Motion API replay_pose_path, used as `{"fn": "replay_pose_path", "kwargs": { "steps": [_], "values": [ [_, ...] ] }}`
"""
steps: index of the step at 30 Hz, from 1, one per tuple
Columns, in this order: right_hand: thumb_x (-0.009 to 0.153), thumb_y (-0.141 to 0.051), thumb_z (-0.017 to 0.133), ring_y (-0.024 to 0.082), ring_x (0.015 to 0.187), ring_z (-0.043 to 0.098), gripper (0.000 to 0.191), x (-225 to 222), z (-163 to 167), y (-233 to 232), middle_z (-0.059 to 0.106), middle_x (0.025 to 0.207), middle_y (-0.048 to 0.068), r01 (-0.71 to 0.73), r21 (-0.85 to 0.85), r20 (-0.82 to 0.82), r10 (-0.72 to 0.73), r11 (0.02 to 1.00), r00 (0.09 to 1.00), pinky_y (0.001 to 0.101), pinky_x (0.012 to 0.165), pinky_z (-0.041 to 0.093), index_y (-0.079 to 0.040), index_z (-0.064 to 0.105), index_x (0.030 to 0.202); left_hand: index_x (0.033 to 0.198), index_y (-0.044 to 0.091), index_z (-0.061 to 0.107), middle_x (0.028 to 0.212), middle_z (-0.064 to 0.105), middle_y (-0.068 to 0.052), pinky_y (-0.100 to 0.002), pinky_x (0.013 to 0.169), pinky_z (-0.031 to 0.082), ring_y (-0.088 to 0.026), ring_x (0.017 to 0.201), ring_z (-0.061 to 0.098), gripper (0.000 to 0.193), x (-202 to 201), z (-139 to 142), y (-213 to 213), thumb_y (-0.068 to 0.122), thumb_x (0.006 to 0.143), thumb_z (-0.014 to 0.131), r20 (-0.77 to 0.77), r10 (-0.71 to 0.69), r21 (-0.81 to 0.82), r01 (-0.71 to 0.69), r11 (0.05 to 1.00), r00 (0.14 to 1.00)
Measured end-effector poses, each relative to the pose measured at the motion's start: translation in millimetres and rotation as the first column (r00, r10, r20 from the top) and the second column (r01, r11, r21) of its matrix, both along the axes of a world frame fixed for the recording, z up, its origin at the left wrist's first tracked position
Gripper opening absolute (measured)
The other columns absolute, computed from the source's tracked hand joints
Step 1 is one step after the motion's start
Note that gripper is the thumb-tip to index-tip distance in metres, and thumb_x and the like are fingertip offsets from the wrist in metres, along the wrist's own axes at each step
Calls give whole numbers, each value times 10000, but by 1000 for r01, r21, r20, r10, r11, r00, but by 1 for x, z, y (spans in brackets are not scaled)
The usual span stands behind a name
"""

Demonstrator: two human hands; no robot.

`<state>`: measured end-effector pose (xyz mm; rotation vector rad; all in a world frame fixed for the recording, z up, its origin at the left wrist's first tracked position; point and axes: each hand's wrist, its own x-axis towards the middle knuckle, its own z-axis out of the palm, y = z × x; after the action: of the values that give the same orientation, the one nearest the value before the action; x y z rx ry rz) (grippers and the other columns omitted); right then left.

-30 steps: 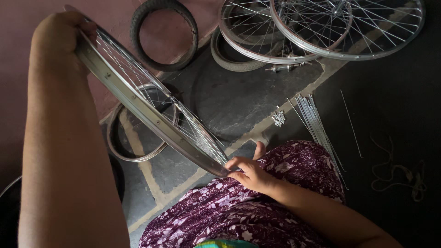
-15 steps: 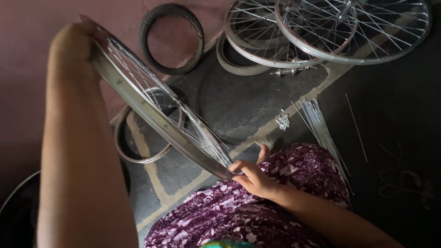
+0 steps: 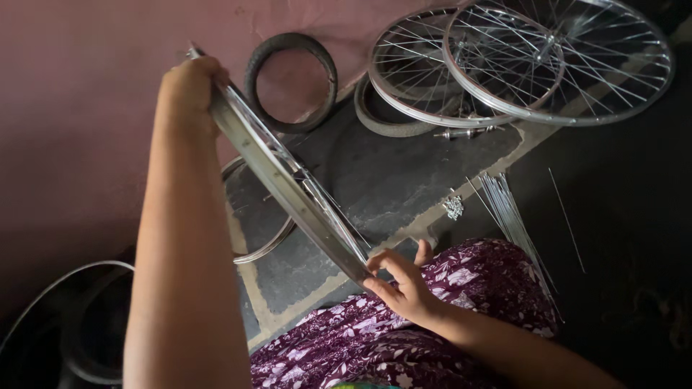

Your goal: The person sits on the floor and laces a bicycle wheel by inserting metal spokes through the rim and hub. They repeatedly rotate the wheel to access different holes and continue threading spokes one by one.

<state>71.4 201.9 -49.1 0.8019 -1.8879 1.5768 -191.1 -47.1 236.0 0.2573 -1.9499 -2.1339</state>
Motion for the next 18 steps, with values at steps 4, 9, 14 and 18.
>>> {"fn": "replay_pose_path", "kwargs": {
  "steps": [4, 9, 14, 18],
  "values": [
    [1000, -214, 631, 54, 897, 682, 58, 5, -6, -3, 660, 868, -90, 13, 33, 17, -13, 999, 1000, 484, 1229, -186, -178, 639, 955, 719, -6, 586, 610, 525, -47, -336, 407, 395, -165, 473, 509, 90, 18, 3, 11, -21, 760, 665, 14, 66, -96, -65, 993, 998],
    [985, -148, 635, 37, 730, 656, 19, 14, -17, -14, 633, 813, -74, -92, -26, 172, 95, 995, 980, 479, 1228, -180, -159, 631, 970, 690, 16, 562, 587, 509, -49, -363, 380, 430, -181, 441, 512, 97, 38, 12, 17, -29, 729, 638, -6, 51, -82, -52, 995, 999],
    [984, -207, 680, 6, 729, 666, 113, 18, -31, -22, 651, 883, -110, -280, -356, 533, 440, 892, 723, 534, 933, 335, -199, 613, 1074, 695, 12, 549, 605, 511, -61, -376, 382, 433, -198, 458, 519, 100, 53, 19, 15, -40, 732, 626, -24, 29, -6, -29, 1000, 999],
    [886, -56, 674, 136, 1047, 643, 282, 11, -38, -15, 659, 1062, -4, -287, -137, 125, 304, 948, 944, 462, 1122, 247, -89, 605, 1158, 722, 13, 588, 621, 550, -57, -360, 407, 453, -183, 490, 549, 81, 52, 15, 0, -20, 751, 656, -20, 52, -71, -53, 996, 998]
  ]
}}
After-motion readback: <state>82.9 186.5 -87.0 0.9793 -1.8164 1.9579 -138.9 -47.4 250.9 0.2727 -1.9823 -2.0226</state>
